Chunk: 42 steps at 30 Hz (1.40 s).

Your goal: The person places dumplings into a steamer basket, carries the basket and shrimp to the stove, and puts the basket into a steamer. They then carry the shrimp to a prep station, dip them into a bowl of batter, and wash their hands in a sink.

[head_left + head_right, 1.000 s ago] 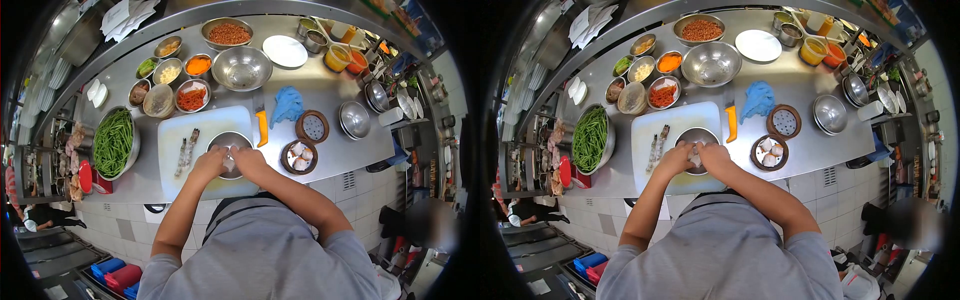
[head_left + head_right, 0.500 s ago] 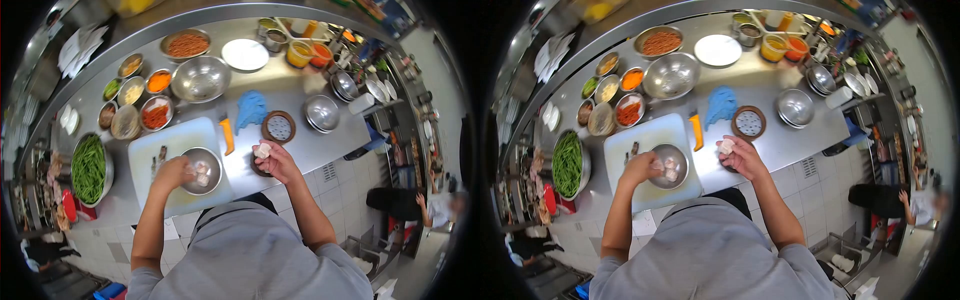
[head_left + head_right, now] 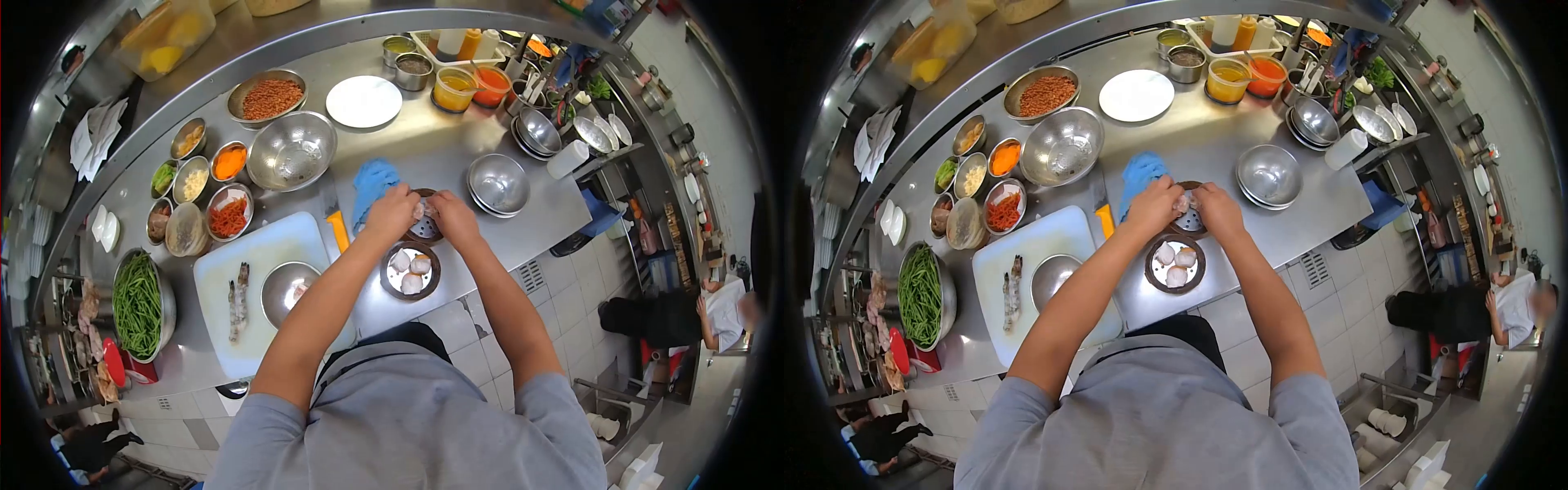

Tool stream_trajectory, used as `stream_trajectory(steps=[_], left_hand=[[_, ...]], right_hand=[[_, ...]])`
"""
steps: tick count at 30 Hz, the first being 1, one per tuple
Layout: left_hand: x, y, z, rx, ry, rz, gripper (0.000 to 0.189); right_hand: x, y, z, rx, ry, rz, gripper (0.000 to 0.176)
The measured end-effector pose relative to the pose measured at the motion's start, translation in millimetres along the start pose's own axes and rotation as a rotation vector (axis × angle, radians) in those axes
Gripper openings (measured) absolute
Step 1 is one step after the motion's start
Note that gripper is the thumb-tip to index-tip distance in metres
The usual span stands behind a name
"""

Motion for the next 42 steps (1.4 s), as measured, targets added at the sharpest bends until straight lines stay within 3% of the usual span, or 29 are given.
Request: stream_trajectory(steps=[8,11,14,16,18,20,24,26,30,32,34,36,37,38,41,42], left_hand=[[-10.3,27.5,-9.5,-0.101,-0.026,-0.113,0.034],[0.3,14.6,-2.1,-0.099,-0.043,0.019,0.043],[33.3,-27.6,3.6,0.004,-0.129,0.168,0.050],[77.7,-62.3,-8.6,0.213,-0.152,0.246,0.040],[147.5,-88.3,-45.9,0.452,-0.379,0.293,0.028],[223.2,-129.5,-70.2,0.458,-0.648,0.263,0.022],[317.1,-141.0,-80.3,0.311,-0.727,0.044,0.027],[335.5,-139.8,-66.0,0.303,-0.711,-0.007,0.028],[326.3,-122.2,-40.2,0.173,-0.746,-0.180,0.033],[325.1,-116.4,-36.1,0.158,-0.758,-0.226,0.034],[327.8,-112.4,-35.2,0.116,-0.798,-0.286,0.038],[325.5,-108.2,-36.2,0.084,-0.807,-0.278,0.041],[322.6,-106.0,-38.4,0.044,-0.802,-0.277,0.043],[321.3,-98.6,-39.6,0.051,-0.791,-0.275,0.043],[311.3,-73.0,-44.2,0.025,-0.694,-0.301,0.043],[311.6,-69.7,-45.0,0.026,-0.648,-0.304,0.042]], right_hand=[[0.9,7.0,13.6,-0.068,0.098,0.099,0.026],[1.0,3.2,14.1,-0.143,0.081,0.102,0.031],[9.9,-3.4,10.8,-0.288,0.103,0.045,0.034],[19.0,-5.0,-3.5,-0.377,0.187,-0.034,0.032],[32.0,-1.8,-37.1,-0.441,0.230,-0.151,0.034],[47.6,17.1,-83.0,-0.516,0.114,-0.364,0.039],[82.2,33.1,-219.8,-0.597,-0.302,-0.621,0.042],[100.0,72.9,-266.9,-0.420,-0.586,-0.578,0.042],[105.7,133.6,-297.8,-0.154,-0.720,-0.513,0.041],[101.0,164.1,-295.0,0.052,-0.634,-0.692,0.039],[99.1,147.0,-296.0,-0.044,-0.609,-0.664,0.038],[89.1,107.6,-290.1,-0.377,-0.470,-0.537,0.039],[85.1,103.2,-276.4,-0.463,-0.329,-0.573,0.042],[85.8,97.6,-263.6,-0.454,-0.323,-0.568,0.042],[85.2,80.4,-207.2,-1.113,0.196,-0.925,0.046],[85.5,76.1,-184.0,-1.248,0.290,-0.871,0.044]])
Point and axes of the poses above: each hand's wrist, its own x-axis away from the middle knuckle, its own y-axis out of the palm, z = x × y, the point moved 7 cm from there along -x, towards the middle knuckle, and after that the axes turned 13 degrees about y, right-handed, at the moved point
